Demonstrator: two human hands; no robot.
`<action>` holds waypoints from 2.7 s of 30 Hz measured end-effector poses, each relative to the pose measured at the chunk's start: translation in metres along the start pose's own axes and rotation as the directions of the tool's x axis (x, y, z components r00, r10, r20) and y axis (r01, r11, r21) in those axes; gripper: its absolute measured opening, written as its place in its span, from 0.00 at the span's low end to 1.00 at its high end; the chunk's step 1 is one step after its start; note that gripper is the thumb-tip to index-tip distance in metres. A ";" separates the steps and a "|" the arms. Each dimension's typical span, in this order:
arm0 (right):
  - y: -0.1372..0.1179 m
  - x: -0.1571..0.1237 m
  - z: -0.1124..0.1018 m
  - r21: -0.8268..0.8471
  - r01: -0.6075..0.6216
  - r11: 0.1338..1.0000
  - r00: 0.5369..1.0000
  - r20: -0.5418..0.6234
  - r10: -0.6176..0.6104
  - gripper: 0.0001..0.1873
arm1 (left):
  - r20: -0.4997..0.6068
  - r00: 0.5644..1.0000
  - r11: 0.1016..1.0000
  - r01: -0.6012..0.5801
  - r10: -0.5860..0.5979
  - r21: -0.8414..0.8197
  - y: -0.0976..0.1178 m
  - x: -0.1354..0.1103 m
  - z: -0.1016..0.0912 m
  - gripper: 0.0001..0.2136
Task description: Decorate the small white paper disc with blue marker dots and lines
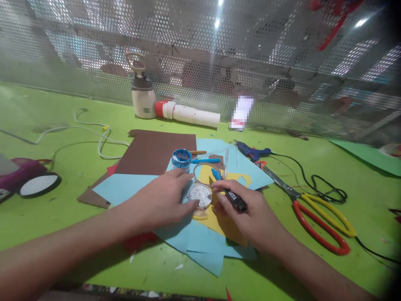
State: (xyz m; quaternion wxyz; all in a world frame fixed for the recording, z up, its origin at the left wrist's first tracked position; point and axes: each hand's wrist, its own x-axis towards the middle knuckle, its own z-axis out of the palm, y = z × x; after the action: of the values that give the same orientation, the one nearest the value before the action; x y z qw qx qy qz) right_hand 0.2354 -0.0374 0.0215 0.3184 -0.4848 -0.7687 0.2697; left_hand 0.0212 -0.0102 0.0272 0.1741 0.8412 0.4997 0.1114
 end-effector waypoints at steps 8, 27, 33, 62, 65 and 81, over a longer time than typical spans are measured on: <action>0.013 0.006 0.000 -0.087 0.225 0.970 0.974 0.001 -0.226 0.14 | -0.048 0.995 0.982 -0.079 0.088 0.173 0.010 -0.006 0.009 0.28; 0.014 0.011 0.002 -0.059 0.143 0.988 0.977 0.170 -0.132 0.23 | -0.087 0.977 0.978 -0.186 0.195 0.096 0.010 -0.014 0.010 0.27; 0.016 0.015 0.007 -0.056 0.137 0.989 0.981 0.149 -0.128 0.22 | -0.075 0.979 0.979 -0.184 0.191 0.091 0.009 -0.013 0.011 0.31; 0.015 0.004 0.015 -0.077 0.177 0.981 0.984 0.047 -0.174 0.26 | 0.148 0.987 0.992 -0.046 0.063 -0.117 -0.013 -0.013 -0.009 0.41; 0.014 0.003 0.019 -0.091 0.191 0.977 0.981 0.051 -0.186 0.25 | 0.170 0.984 0.991 -0.022 0.045 -0.134 -0.012 -0.014 -0.010 0.41; 0.021 0.011 0.003 -0.050 0.298 0.953 0.949 0.128 -0.290 0.19 | 0.161 0.984 0.986 -0.053 0.078 -0.160 -0.007 -0.017 -0.017 0.40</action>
State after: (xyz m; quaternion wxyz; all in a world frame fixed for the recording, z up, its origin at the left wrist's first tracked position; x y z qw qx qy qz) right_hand 0.2412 -0.0198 0.0066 0.2916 -0.3586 -0.8587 0.2213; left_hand 0.0013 -0.0184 0.0395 0.2763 0.8475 0.4452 0.0848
